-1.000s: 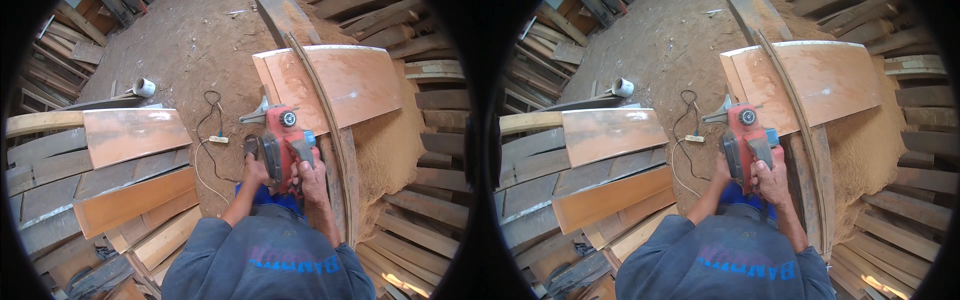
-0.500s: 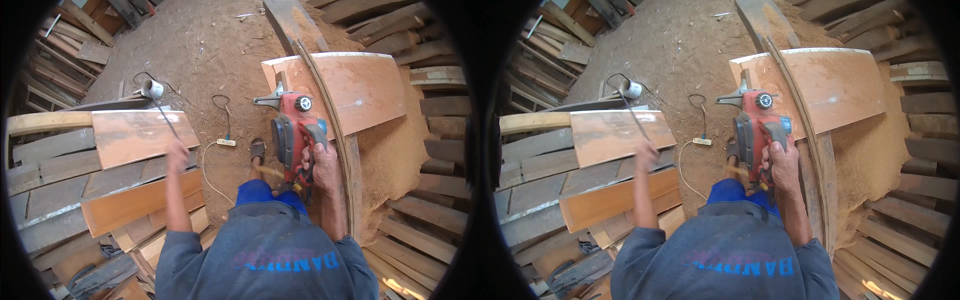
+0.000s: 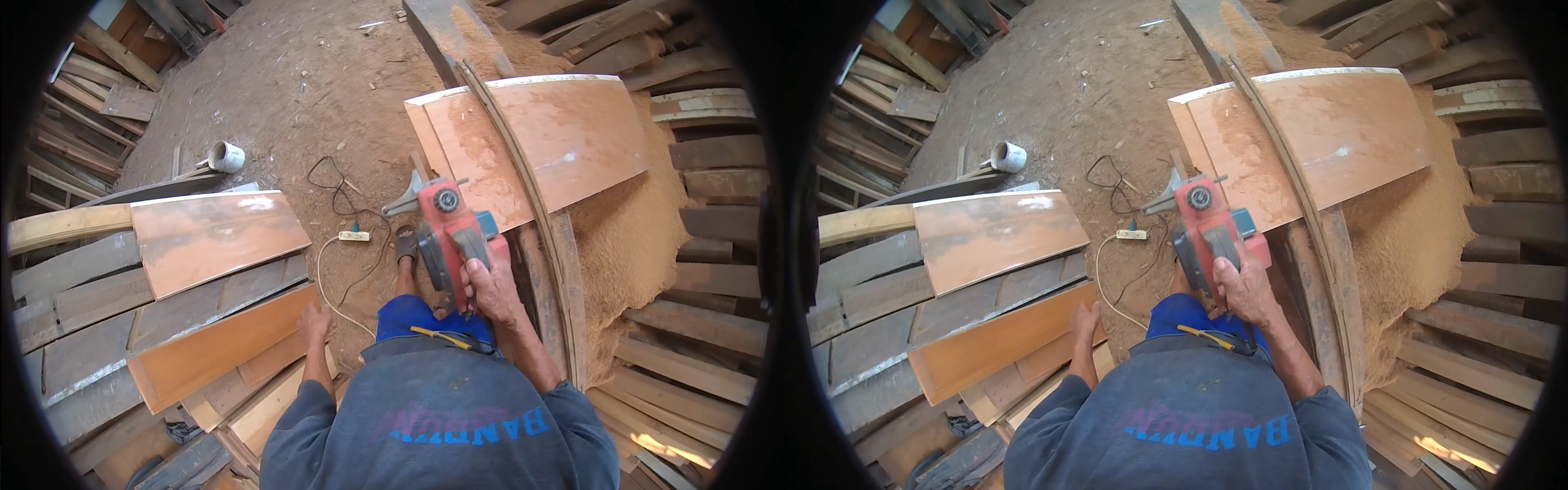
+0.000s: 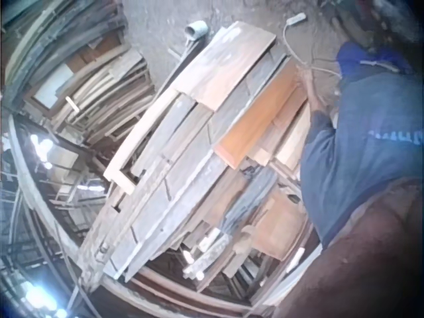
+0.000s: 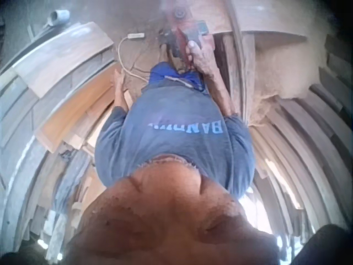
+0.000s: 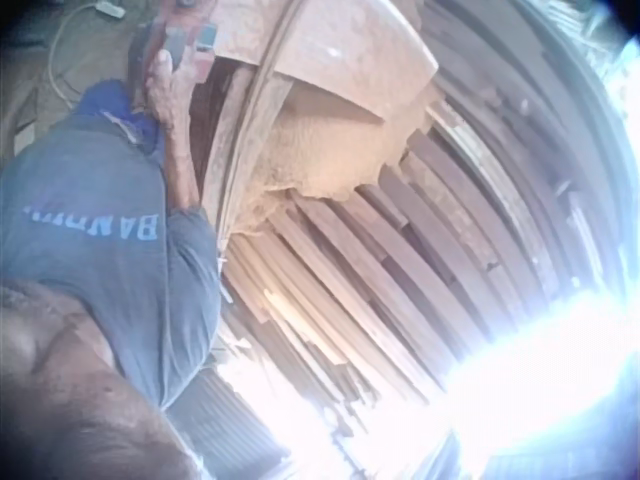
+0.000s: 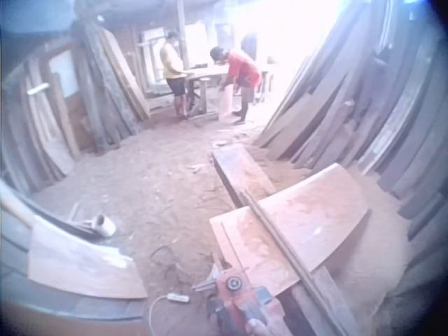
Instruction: The person positions a wooden board on a workbench and planes its edge using an electric planer.
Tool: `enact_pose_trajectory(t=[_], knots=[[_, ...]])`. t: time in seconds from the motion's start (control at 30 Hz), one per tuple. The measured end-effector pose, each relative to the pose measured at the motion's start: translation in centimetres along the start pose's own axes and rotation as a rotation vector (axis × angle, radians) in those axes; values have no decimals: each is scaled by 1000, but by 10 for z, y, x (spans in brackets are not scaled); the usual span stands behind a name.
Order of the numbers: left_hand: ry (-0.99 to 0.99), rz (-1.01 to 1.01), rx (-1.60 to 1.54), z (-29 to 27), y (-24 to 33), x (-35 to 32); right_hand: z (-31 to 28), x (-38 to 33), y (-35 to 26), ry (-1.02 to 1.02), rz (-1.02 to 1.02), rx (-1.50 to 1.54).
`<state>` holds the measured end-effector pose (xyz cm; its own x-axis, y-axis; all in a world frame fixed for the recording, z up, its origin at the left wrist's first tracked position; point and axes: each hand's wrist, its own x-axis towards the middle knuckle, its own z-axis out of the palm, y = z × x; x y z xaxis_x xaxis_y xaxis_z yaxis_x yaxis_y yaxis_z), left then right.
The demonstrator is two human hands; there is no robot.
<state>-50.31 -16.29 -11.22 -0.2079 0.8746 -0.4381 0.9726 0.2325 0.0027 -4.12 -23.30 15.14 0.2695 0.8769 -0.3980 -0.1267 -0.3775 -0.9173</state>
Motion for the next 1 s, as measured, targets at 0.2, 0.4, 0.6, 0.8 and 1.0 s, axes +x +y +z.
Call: enact_pose_trajectory(t=[0.2, 0.4, 0.6, 0.8, 1.0], knots=[[-399, 397, -901, -59, 178, -74, 9, -22, 26, 16, 38, 22], [-386, 726, -886, -66, 253, -160, -6, -41, 45, 77, 44, -2], [-318, 730, -925, -64, 266, -173, -18, -46, 66, 18, 137, 63], [-267, 798, -870, -41, 254, -159, -11, -50, 65, 83, 74, 38], [-1185, -53, -1192, 38, 199, -137, -12, -37, 44, 78, 68, 57]])
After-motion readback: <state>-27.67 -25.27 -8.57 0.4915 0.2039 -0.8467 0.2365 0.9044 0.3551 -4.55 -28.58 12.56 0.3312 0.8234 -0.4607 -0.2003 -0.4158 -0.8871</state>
